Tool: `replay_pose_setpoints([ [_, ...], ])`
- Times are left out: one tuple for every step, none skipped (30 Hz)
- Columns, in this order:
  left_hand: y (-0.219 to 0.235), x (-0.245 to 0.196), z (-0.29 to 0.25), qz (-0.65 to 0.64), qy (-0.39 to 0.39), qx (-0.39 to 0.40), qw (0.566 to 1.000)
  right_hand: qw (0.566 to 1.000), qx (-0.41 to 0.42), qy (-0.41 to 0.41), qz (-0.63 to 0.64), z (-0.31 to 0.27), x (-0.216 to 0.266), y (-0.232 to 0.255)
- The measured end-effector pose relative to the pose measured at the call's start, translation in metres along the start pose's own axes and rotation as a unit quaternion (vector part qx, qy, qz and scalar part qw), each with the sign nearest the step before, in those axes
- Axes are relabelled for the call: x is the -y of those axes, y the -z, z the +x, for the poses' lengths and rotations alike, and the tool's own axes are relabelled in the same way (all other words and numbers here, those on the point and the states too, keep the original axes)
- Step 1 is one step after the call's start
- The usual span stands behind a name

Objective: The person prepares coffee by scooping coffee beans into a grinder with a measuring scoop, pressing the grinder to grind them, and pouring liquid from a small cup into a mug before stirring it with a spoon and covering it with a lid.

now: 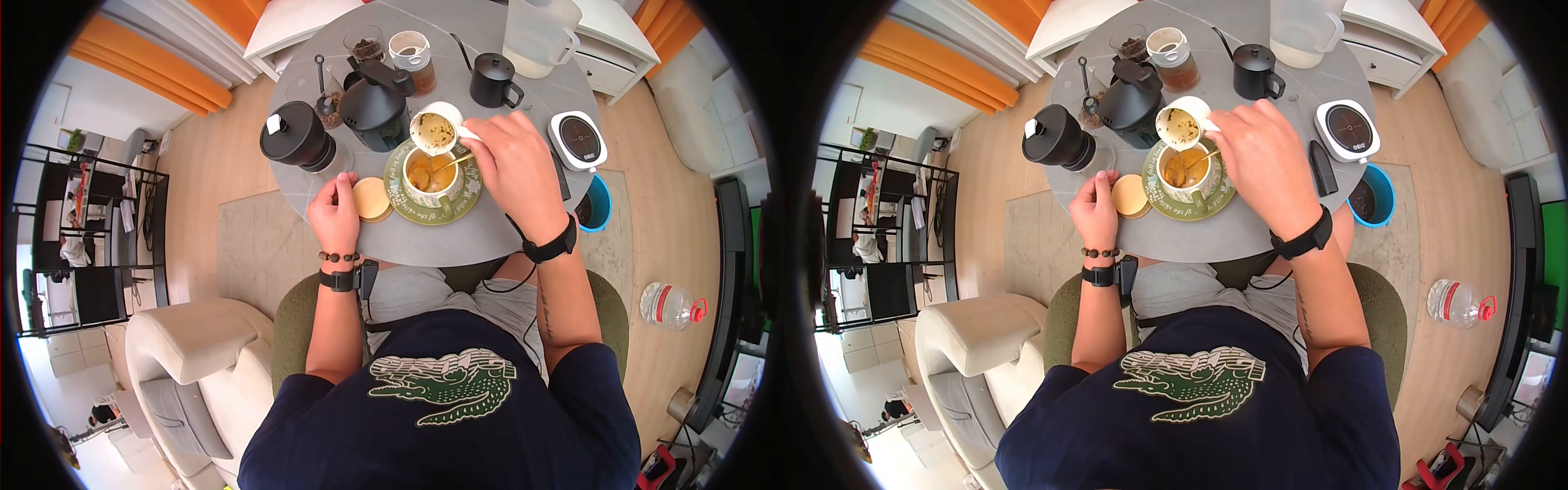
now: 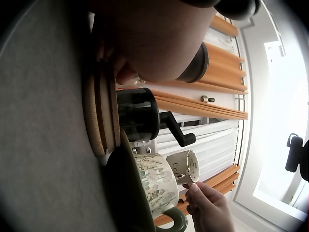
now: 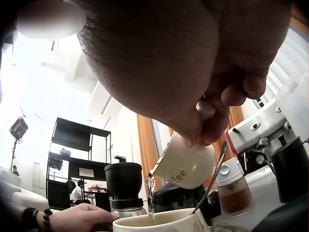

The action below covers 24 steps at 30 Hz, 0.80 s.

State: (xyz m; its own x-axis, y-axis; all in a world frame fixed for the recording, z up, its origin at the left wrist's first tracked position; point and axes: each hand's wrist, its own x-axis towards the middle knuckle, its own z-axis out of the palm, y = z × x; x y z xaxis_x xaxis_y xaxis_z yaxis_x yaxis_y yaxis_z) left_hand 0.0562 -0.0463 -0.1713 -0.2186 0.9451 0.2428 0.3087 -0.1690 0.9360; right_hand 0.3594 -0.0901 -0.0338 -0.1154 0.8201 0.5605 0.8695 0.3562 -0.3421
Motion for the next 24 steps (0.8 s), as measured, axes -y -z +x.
replay_pose_setpoints([
  [0.0000,-0.0008,-0.0004,0.002,-0.002,-0.001,1.000,1.000,-0.001,0.000,0.000,0.0002,-0.0001,-0.0001],
  [0.0000,-0.0017,-0.0006,0.003,-0.003,-0.002,1.000,1.000,-0.001,0.000,-0.001,0.0000,-0.0002,-0.0003],
  [0.0000,-0.0015,-0.0004,0.003,-0.003,-0.002,1.000,1.000,0.000,-0.001,-0.002,-0.0001,-0.0003,-0.0004],
  [0.0000,-0.0013,-0.0004,0.003,-0.002,-0.001,1.000,1.000,0.000,-0.001,-0.002,0.0001,-0.0001,-0.0003],
  [0.0001,-0.0009,-0.0004,0.002,-0.001,0.000,1.000,1.000,-0.003,0.000,-0.001,0.0003,0.0002,-0.0003],
  [0.0001,-0.0003,-0.0003,0.003,-0.001,0.000,1.000,1.000,-0.005,0.001,-0.001,0.0004,0.0003,-0.0005],
  [0.0002,0.0003,-0.0003,0.002,-0.001,-0.001,1.000,1.000,-0.005,0.001,-0.001,0.0002,0.0002,-0.0006],
  [0.0002,0.0011,-0.0004,0.001,-0.001,-0.002,1.000,1.000,-0.004,-0.001,-0.001,0.0000,0.0000,-0.0007],
  [0.0003,0.0020,-0.0004,0.001,0.000,-0.001,1.000,1.000,-0.003,-0.002,-0.001,-0.0002,0.0000,-0.0007],
  [0.0002,0.0026,-0.0001,0.002,0.000,-0.002,1.000,1.000,-0.003,-0.003,-0.001,-0.0001,0.0004,-0.0002],
  [0.0001,0.0017,0.0002,0.002,0.001,-0.002,1.000,1.000,-0.002,-0.004,-0.002,0.0002,0.0011,0.0005],
  [0.0003,0.0007,0.0001,0.002,0.001,-0.002,1.000,1.000,-0.001,-0.006,-0.002,0.0004,0.0014,0.0008],
  [0.0010,-0.0003,-0.0004,0.006,0.007,0.005,1.000,1.000,-0.001,-0.006,-0.003,0.0003,0.0014,0.0009],
  [0.0013,-0.0014,-0.0007,0.009,0.014,0.011,1.000,1.000,-0.002,-0.006,-0.004,0.0003,0.0014,0.0008],
  [0.0013,-0.0005,-0.0006,0.009,0.014,0.011,1.000,1.000,-0.002,-0.005,-0.005,0.0002,0.0014,0.0007],
  [0.0012,0.0010,-0.0004,0.006,0.014,0.012,1.000,1.000,-0.002,-0.005,-0.004,0.0003,0.0016,0.0007],
  [0.0013,0.0012,-0.0002,0.003,0.014,0.012,1.000,1.000,-0.004,-0.005,-0.005,0.0003,0.0019,0.0009],
  [0.0015,0.0013,-0.0002,0.003,0.014,0.012,1.000,1.000,-0.005,-0.005,-0.005,0.0003,0.0021,0.0010],
  [0.0018,0.0013,-0.0003,0.006,0.013,0.013,1.000,1.000,-0.005,-0.005,-0.005,0.0005,0.0023,0.0012],
  [0.0019,0.0012,-0.0003,0.009,0.013,0.014,1.000,1.000,-0.006,-0.004,-0.005,0.0008,0.0025,0.0016],
  [0.0014,0.0024,-0.0001,0.008,0.013,0.014,1.000,1.000,-0.006,-0.004,-0.004,0.0009,0.0027,0.0016],
  [0.0005,0.0044,0.0002,0.004,0.006,0.006,1.000,1.000,-0.006,-0.004,-0.004,0.0009,0.0026,0.0014],
  [-0.0002,0.0037,0.0005,-0.001,0.000,-0.002,1.000,1.000,-0.009,-0.003,-0.004,0.0009,0.0024,0.0011],
  [0.0003,0.0028,0.0002,-0.001,0.000,-0.002,1.000,1.000,-0.012,-0.002,-0.003,0.0009,0.0022,0.0008],
])
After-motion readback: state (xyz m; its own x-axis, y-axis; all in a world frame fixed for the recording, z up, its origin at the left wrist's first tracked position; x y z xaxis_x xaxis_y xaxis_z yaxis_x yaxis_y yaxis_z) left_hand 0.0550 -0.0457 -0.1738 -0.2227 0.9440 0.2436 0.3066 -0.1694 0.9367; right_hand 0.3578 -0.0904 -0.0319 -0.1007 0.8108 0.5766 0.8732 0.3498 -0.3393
